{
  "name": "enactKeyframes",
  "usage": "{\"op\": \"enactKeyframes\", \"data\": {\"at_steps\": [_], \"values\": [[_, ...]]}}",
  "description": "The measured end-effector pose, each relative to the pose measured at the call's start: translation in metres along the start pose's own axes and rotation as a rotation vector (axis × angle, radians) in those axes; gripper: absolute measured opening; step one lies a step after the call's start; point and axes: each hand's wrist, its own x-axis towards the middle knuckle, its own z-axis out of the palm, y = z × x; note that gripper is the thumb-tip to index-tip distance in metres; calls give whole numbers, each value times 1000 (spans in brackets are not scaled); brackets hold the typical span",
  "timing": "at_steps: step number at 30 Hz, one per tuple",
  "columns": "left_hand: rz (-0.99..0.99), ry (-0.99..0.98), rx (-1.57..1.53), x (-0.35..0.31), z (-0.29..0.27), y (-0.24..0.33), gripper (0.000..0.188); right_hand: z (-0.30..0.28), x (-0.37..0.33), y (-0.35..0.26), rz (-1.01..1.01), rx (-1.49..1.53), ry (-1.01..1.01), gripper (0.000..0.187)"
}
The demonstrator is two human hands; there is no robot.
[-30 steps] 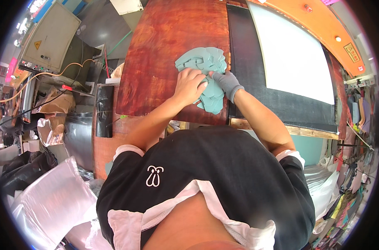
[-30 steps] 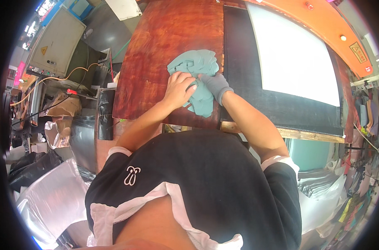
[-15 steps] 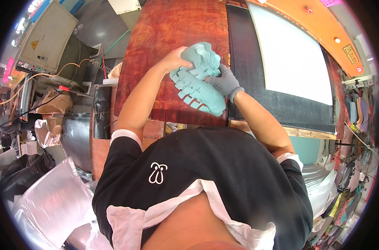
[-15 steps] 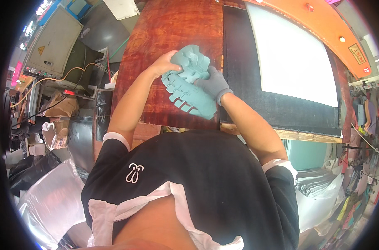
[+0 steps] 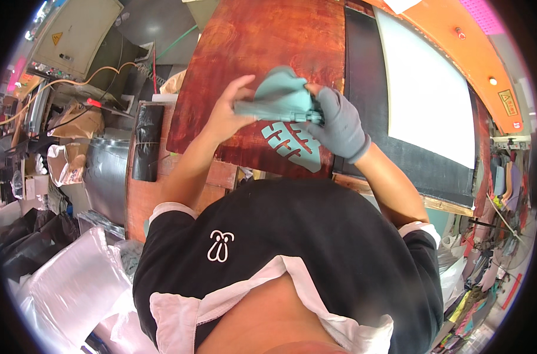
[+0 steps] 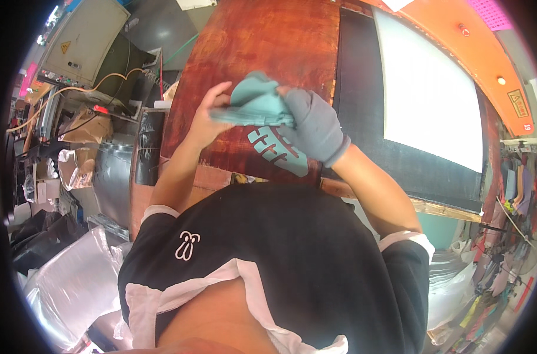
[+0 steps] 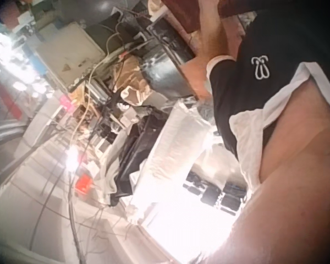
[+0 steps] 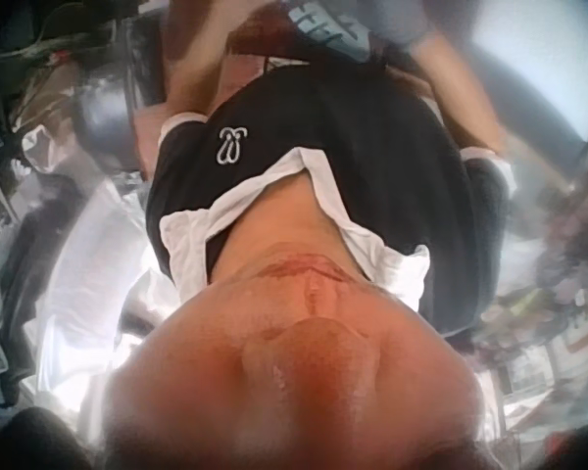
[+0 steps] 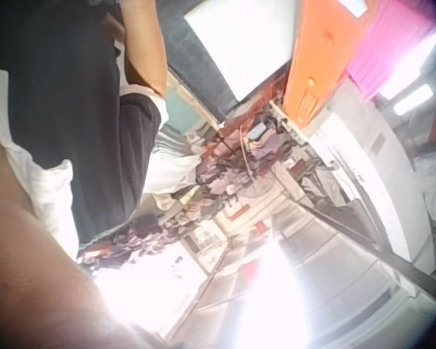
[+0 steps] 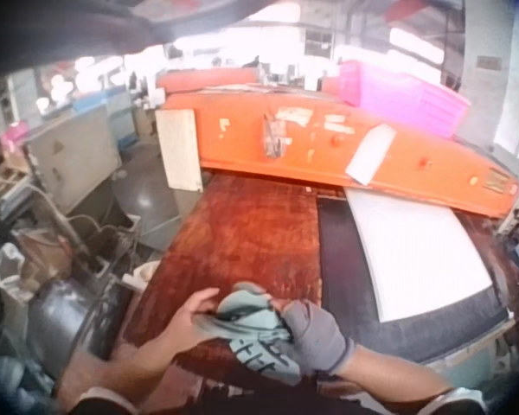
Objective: The person repeatedly picks up light-blue shoe sole cutouts from a wooden workbench, aligns them, and stacks them into neat piles. They occasionally use a green handheld tool to assist with alignment and transfer stacks between the bench and a lower surface.
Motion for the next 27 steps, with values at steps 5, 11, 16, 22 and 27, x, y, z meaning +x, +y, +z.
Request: {"op": "enactKeyframes", "data": {"at_steps": [5,11,16,22,27], "values": [[-126,-23,40,-27,7,1,59,9,-5,-18,180,149,-139,70],[163,-104,49,1,-4,59,55,-25,12,-36,327,538,-184,63],[29,-206,79,12,-13,94,65,-19,-5,-36,608,1043,-141,63],[-457,-333,360,49,16,8,61,43,-48,-1,1001,794,-135,62],[-478,-301,541,58,7,-11,64,49,-68,7,990,553,-209,68]]}}
